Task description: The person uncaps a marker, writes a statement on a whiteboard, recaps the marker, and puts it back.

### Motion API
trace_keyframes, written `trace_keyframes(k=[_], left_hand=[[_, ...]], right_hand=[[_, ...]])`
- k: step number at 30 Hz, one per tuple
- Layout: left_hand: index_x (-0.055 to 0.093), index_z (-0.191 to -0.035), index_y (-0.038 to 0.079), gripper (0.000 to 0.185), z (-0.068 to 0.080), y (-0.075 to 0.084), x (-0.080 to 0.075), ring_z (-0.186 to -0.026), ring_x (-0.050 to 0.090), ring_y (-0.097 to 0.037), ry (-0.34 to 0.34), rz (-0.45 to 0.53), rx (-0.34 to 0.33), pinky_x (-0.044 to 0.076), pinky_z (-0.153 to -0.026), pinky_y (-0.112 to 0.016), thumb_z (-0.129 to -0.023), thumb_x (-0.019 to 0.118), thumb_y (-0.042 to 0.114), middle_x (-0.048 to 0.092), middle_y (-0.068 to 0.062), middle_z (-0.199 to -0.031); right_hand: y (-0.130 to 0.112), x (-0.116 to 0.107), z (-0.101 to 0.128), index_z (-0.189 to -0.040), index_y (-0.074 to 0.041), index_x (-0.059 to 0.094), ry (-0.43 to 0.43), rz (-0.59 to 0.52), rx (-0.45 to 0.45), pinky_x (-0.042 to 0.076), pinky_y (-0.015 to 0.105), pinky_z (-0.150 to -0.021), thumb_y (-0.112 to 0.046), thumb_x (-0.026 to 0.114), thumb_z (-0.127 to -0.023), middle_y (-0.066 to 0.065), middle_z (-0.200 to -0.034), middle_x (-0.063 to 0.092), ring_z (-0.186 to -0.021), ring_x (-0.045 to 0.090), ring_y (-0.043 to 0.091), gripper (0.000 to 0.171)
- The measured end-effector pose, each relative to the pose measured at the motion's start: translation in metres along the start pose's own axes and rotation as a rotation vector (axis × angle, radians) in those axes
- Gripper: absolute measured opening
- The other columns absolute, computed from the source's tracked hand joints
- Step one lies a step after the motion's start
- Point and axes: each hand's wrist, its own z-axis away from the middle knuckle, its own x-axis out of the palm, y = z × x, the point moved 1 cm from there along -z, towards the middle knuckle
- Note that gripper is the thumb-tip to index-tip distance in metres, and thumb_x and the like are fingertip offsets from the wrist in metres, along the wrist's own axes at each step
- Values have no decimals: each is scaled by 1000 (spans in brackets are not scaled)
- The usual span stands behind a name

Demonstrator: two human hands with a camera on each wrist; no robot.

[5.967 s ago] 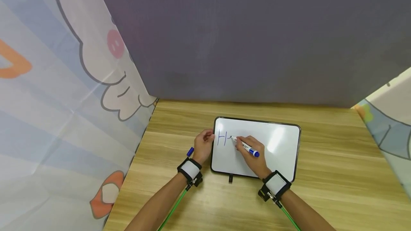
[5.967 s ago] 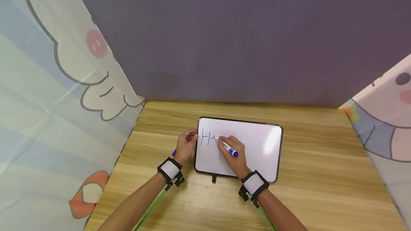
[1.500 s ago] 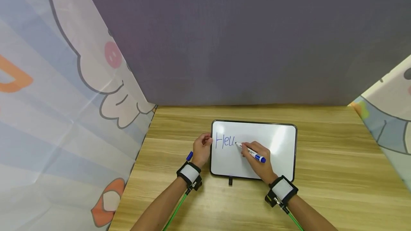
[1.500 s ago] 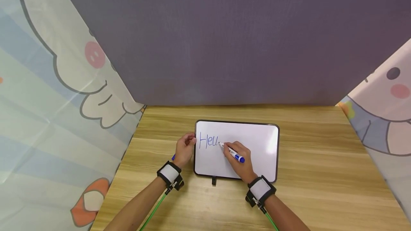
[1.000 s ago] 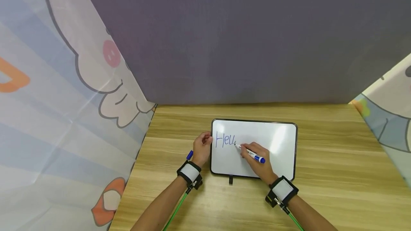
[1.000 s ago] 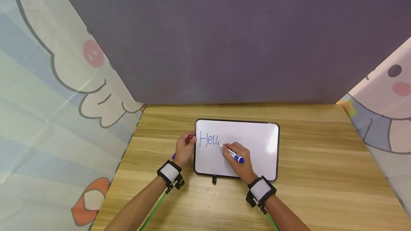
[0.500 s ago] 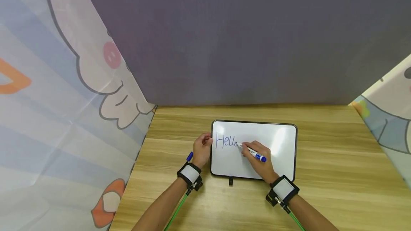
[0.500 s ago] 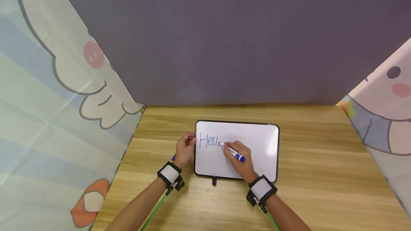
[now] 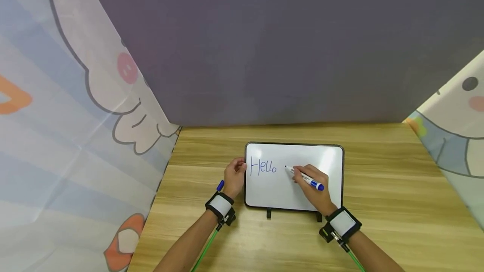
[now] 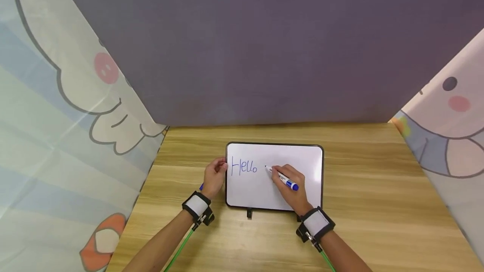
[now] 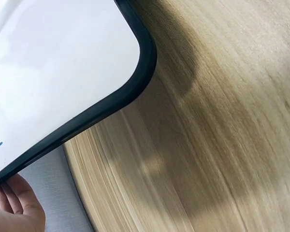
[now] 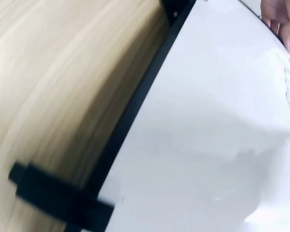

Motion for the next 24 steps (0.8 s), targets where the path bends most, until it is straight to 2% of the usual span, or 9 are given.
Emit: trace_keyframes(k=[4, 12, 24], left_hand=[[64, -103, -3, 17, 0, -1, -2, -84, 60, -21, 7, -14, 5, 48, -72, -21, -88, 58, 0, 65, -18, -95], [65, -103, -3, 17, 1, 0, -2, -82, 58, -19, 9, -10, -3, 47, -71, -19, -87, 57, -1, 65, -18, -94], [64, -104, -4, 18, 1, 3, 0, -83, 59, -20, 4, -6, 4, 47, -71, -20, -88, 57, -1, 65, -19, -94]], right_hand=[[2, -4, -3, -85, 4, 70, -1, -5, -17, 46, 14, -50, 9, 64, -78, 6, -69, 63, -59, 60, 4, 11], [6, 3, 0, -84, 7, 70, -24, 53, 33, 43, 10, -51, 13, 66, -74, 10, -67, 64, -57, 58, 5, 12], [11, 5, 2, -89, 2, 72, -76, 63, 31, 45, 12, -51, 3, 66, -80, 3, -71, 65, -61, 58, 1, 11]])
